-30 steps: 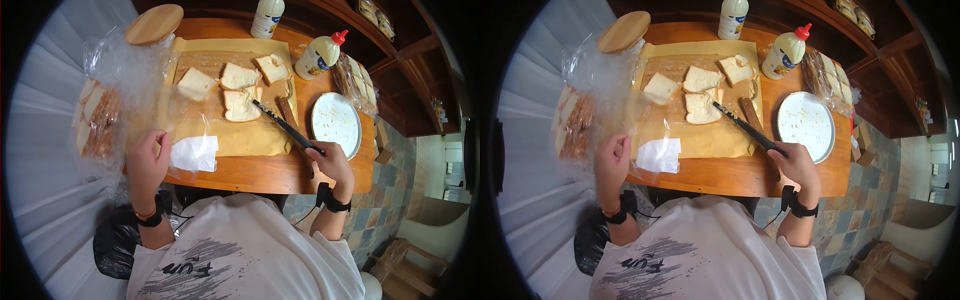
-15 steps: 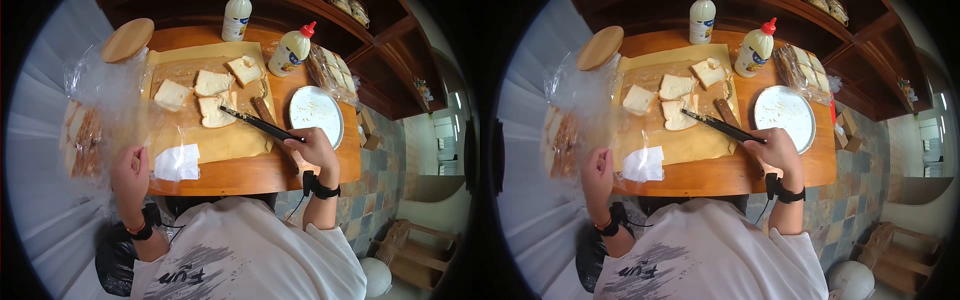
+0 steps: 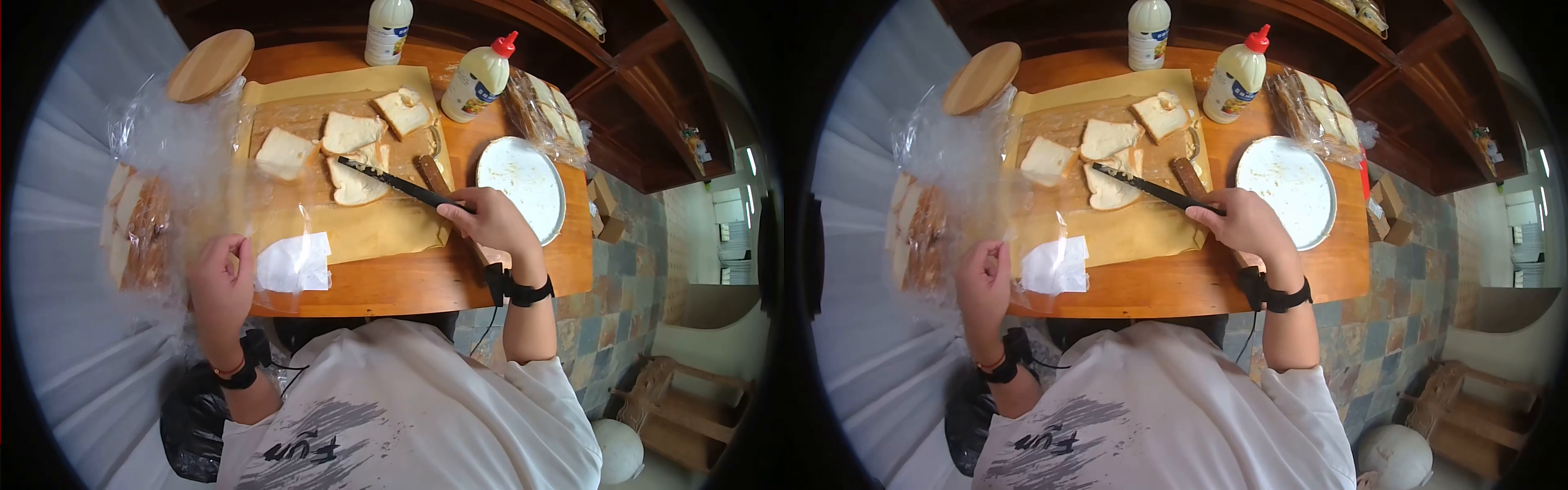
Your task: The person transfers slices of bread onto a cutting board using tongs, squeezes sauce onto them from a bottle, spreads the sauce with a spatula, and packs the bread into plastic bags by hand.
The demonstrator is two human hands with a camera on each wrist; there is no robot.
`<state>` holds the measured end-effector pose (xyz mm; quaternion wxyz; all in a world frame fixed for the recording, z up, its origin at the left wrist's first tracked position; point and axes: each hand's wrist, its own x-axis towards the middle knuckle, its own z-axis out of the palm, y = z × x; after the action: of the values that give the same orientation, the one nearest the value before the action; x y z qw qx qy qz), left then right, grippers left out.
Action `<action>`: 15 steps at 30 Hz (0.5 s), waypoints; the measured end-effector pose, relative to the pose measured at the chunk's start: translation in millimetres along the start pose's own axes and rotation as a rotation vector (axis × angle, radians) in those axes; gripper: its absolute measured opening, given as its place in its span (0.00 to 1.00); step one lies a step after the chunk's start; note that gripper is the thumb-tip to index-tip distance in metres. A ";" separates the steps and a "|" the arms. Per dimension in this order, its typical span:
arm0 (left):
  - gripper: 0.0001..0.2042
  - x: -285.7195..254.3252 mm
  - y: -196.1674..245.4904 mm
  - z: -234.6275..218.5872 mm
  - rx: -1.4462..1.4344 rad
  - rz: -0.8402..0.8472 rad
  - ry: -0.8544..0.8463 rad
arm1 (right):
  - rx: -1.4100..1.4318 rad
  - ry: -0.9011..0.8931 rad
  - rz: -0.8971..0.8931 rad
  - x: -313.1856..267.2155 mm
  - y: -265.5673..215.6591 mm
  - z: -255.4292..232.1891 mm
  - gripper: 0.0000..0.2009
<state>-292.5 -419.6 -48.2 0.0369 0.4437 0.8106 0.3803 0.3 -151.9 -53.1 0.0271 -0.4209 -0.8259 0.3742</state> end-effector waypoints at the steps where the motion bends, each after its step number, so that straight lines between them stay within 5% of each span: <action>1: 0.03 -0.6 0.8 0.3 0.007 0.007 0.006 | 0.007 0.026 0.000 2.3 -0.6 -0.4 0.19; 15: 0.03 -2.0 1.6 2.8 0.038 -0.034 0.014 | 0.030 0.149 0.045 -4.1 6.5 19.3 0.17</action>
<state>-289.1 -419.0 -49.7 0.0293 0.4277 0.8253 0.3675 0.4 -163.9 -70.0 0.0866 -0.4656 -0.8062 0.3546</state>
